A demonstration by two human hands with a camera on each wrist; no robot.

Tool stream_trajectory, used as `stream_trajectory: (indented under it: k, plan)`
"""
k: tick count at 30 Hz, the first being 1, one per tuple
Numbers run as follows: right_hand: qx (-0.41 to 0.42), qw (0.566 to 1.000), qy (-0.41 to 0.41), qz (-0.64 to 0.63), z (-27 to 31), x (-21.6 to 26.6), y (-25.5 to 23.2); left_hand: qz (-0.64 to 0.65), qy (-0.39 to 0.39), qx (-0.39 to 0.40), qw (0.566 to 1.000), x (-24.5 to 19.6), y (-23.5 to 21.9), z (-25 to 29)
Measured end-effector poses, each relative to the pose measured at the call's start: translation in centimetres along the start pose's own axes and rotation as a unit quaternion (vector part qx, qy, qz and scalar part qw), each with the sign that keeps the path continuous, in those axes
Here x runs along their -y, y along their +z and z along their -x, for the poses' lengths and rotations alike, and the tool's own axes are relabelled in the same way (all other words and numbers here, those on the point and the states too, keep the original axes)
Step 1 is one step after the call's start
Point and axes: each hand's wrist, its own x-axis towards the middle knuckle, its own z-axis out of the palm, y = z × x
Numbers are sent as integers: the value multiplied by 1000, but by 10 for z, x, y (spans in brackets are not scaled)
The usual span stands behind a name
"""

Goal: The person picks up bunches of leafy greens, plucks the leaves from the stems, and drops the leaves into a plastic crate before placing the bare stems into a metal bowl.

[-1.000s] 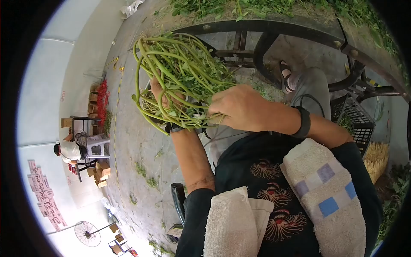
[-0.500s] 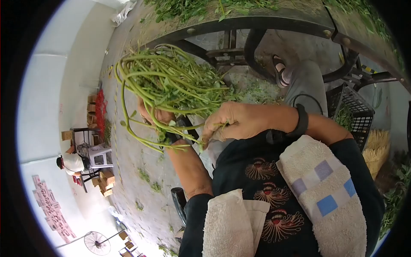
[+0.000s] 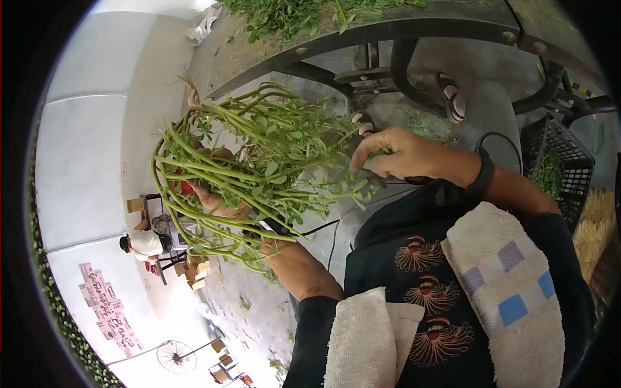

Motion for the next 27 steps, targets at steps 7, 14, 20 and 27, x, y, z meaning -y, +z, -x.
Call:
stream_trajectory:
  k: [7,14,20,27]
  plan:
    - [-34,992,24,-117,1,-6,-14,-192,43,-89,976,18,11,-1]
    - [-109,956,-240,129,-30,2,-3,-275,50,-160,947,39,-10,-5]
    - [-247,897,-246,272,-64,21,16,-692,296,100,650,55,-73,-6]
    - [-275,888,-185,318,-57,33,-21,-477,94,-125,865,93,-21,27]
